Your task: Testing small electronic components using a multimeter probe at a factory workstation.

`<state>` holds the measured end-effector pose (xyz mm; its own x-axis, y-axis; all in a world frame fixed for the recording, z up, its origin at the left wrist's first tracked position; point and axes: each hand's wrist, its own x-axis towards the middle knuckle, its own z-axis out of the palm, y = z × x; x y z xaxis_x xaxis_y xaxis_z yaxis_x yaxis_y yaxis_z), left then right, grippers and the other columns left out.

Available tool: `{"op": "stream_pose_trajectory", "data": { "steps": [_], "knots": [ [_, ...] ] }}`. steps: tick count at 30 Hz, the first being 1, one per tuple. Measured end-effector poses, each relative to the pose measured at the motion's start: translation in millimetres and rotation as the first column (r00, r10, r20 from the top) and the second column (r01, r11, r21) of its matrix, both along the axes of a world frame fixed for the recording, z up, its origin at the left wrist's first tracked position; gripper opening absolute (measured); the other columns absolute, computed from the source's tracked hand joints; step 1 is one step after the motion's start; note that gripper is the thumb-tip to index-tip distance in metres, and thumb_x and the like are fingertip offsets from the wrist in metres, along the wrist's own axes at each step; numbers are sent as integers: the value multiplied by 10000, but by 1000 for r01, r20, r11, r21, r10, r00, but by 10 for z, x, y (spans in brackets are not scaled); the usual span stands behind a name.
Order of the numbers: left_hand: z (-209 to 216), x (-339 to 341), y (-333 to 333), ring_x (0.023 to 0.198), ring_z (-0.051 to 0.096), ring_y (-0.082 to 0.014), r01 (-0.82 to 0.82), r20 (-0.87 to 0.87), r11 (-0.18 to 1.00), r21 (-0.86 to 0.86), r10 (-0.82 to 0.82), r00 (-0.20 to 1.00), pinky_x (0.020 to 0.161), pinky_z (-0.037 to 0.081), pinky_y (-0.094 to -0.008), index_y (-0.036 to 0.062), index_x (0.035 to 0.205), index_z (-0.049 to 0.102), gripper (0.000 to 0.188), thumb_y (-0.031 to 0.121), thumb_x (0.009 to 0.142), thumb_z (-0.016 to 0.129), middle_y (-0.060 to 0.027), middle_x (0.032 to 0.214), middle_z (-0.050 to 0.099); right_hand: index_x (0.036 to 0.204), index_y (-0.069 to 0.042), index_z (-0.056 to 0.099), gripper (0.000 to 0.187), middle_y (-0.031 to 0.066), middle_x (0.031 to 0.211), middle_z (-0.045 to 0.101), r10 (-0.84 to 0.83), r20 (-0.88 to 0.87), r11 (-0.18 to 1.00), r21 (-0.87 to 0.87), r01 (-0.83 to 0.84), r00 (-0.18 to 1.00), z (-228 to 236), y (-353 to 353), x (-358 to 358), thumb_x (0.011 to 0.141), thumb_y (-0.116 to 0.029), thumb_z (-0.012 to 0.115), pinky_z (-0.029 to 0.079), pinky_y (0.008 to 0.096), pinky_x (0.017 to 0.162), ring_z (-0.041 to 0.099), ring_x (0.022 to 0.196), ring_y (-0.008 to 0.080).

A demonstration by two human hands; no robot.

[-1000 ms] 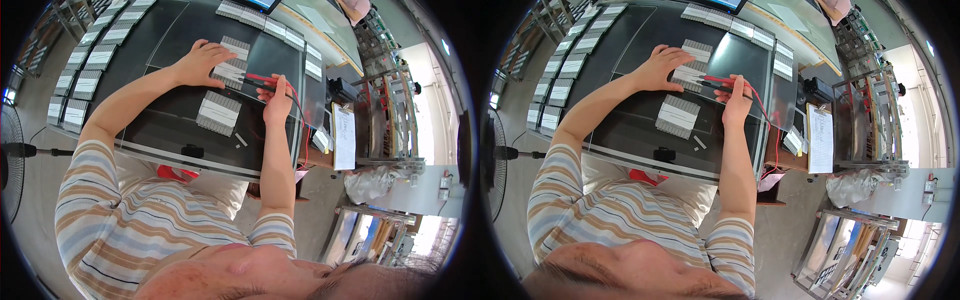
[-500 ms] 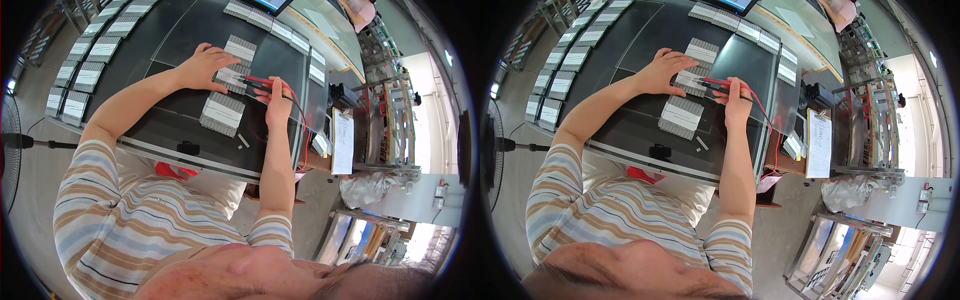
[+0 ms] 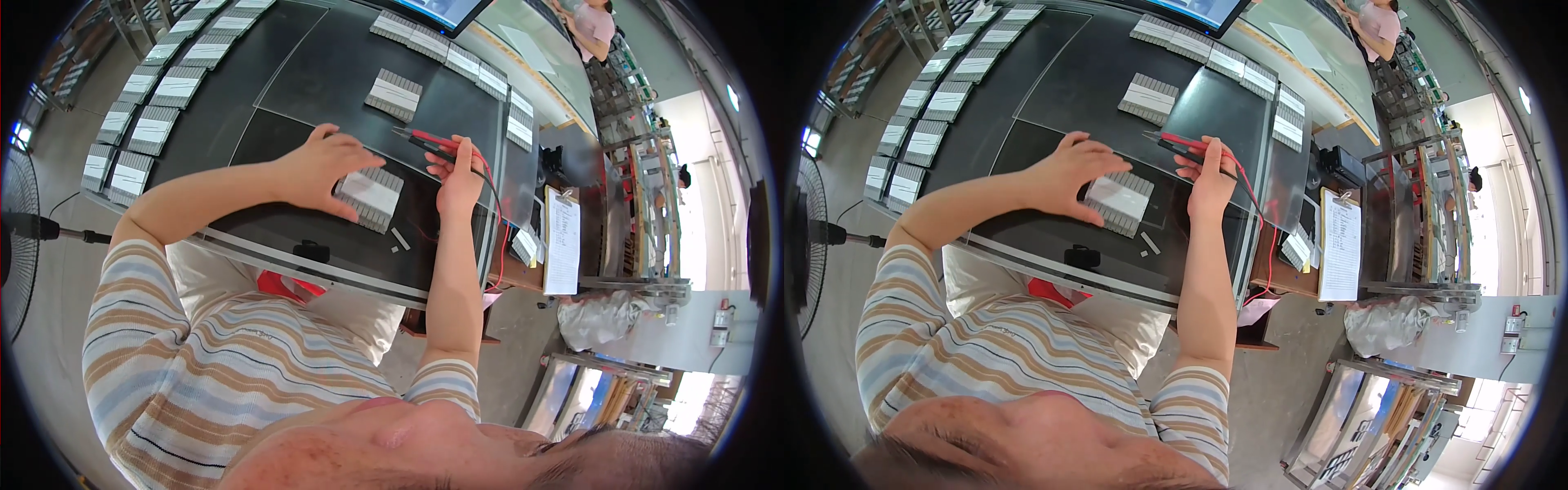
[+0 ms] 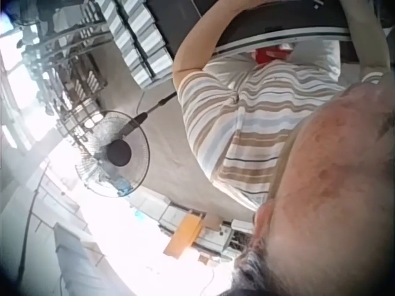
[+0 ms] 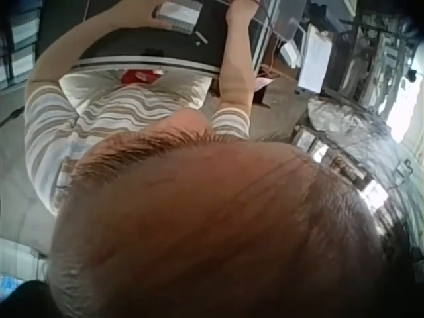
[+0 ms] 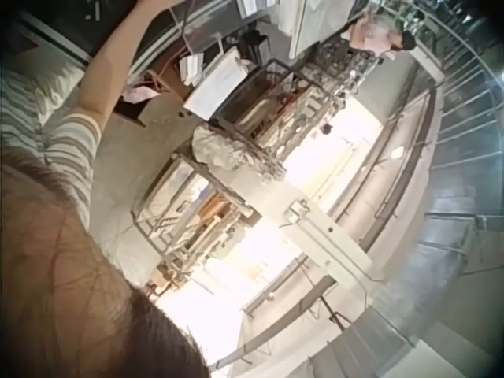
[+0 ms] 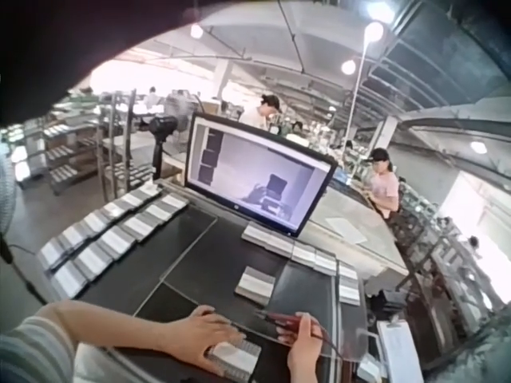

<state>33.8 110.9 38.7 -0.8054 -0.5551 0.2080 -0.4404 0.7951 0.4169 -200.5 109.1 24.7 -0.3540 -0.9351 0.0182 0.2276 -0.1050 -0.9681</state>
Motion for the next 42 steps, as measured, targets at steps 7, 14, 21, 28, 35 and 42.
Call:
{"op": "stream_pose_trajectory", "data": {
  "steps": [7, 14, 21, 28, 35, 42],
  "knots": [
    [37, -81, -298, 1105, 396, -232, -108, -163, 968, -228, 71, 984, 936, 240, -400, 108, 1192, 422, 618, 416, 692, 612, -88, 1156, 470, 958, -2, 507, 293, 114, 790, 556, 0, -1, 1000, -14, 0, 1000, -10, 11, -26, 876, -278, 450, 458, 231, 440, 598, 583, 200],
    [-202, -222, -1216, 1219, 278, -281, -267, -26, 932, -246, 269, 963, 949, 210, -429, 136, 1284, 285, 720, 397, 697, 611, -98, 1297, 339, 957, 0, 506, 294, 115, 786, 558, 26, -4, 1000, 5, -26, 1000, -6, 9, 11, 877, -276, 445, 454, 223, 436, 598, 579, 198],
    [-96, -269, -1217, 1242, 239, -274, -224, 110, 958, -179, 246, 963, 974, 175, -426, 183, 1310, 246, 767, 424, 688, 626, -144, 1304, 321, 957, 4, 504, 298, 113, 781, 561, 11, -7, 1000, -1, -11, 1000, -7, 4, -19, 877, -278, 445, 445, 212, 423, 599, 577, 192],
    [-172, -261, -1352, 1212, 285, -265, -226, 43, 964, -137, 234, 971, 961, 194, -427, 184, 1306, 257, 788, 424, 665, 647, -101, 1276, 367, 953, 4, 510, 302, 112, 779, 562, 22, -18, 1000, 2, -22, 1000, 2, 9, 6, 879, -281, 442, 439, 214, 416, 597, 572, 190],
    [-133, -221, -1023, 1178, 315, -275, -174, -86, 934, -311, 155, 984, 965, 198, -417, 174, 1264, 338, 755, 370, 624, 686, -101, 1211, 418, 955, 2, 510, 309, 112, 779, 561, 1, -14, 1000, -19, -1, 1000, 13, 19, -6, 880, -289, 437, 435, 213, 416, 595, 570, 188],
    [-190, -212, -644, 1178, 308, -260, -119, -94, 971, -209, 102, 990, 962, 201, -411, 154, 1253, 350, 746, 371, 626, 690, -78, 1200, 428, 950, 5, 505, 298, 117, 788, 564, 38, -53, 999, 38, -36, 998, 24, 9, -14, 882, -276, 434, 442, 213, 408, 600, 577, 191]
  ]
}}
